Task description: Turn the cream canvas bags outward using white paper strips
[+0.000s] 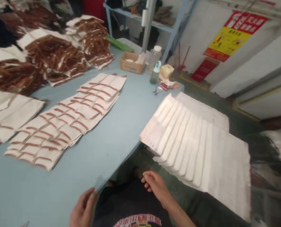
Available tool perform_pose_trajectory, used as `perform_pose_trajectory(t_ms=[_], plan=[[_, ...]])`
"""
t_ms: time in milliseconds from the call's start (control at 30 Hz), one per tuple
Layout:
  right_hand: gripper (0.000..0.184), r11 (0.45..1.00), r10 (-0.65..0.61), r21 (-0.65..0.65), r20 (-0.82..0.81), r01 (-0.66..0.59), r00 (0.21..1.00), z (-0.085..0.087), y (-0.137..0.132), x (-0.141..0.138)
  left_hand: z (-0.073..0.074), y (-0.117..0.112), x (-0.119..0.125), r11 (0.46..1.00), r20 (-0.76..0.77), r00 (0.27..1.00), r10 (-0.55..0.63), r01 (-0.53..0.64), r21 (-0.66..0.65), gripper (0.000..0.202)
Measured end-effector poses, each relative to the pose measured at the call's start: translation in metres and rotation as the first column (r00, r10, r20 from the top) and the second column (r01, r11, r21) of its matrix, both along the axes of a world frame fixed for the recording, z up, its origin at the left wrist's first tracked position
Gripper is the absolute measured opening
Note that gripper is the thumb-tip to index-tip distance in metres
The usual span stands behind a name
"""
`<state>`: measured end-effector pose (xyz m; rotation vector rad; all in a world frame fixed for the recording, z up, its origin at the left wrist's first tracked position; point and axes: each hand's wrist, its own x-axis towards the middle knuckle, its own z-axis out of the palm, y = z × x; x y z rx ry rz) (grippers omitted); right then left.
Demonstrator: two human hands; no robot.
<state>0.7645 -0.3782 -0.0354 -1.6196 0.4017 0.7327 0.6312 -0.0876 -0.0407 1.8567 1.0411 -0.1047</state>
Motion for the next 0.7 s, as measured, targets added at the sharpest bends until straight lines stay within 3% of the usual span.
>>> perform_pose_trajectory(t_ms=[67, 133, 200, 300, 400, 500, 700], plan=[[0.038, 0.989, -0.146, -0.033, -0.001, 0.146, 0.989, -0.008, -0.029, 0.006, 0.014, -0.041, 0.066, 0.966, 0.093, 0.975, -0.200, 0.212, -0.146, 0.059], [0.042, 0.960, -0.273, -0.063, 0.012, 0.273, 0.962, -0.012, -0.050, 0.011, 0.021, -0.078, 0.122, 0.910, 0.160, 0.925, -0.346, 0.372, -0.183, 0.052], [0.043, 0.922, -0.376, -0.085, 0.034, 0.377, 0.926, -0.011, -0.063, 0.015, 0.022, -0.108, 0.168, 0.830, 0.224, 0.853, -0.472, 0.515, -0.214, 0.042], [0.042, 0.867, -0.486, -0.096, 0.056, 0.489, 0.872, -0.001, -0.069, 0.021, 0.013, -0.142, 0.220, 0.724, 0.317, 0.756, -0.572, 0.647, -0.237, 0.032], [0.045, 0.817, -0.566, -0.094, 0.055, 0.569, 0.822, 0.010, -0.066, 0.024, 0.001, -0.165, 0.257, 0.665, 0.363, 0.713, -0.600, 0.697, -0.270, 0.030], [0.047, 0.783, -0.614, -0.083, 0.055, 0.617, 0.787, 0.015, -0.063, 0.031, -0.011, -0.176, 0.280, 0.643, 0.359, 0.709, -0.607, 0.704, -0.302, 0.031], [0.045, 0.797, -0.601, -0.007, 0.087, 0.604, 0.794, -0.005, -0.065, 0.083, -0.021, -0.179, 0.298, 0.637, 0.296, 0.706, -0.643, 0.708, -0.305, 0.038]])
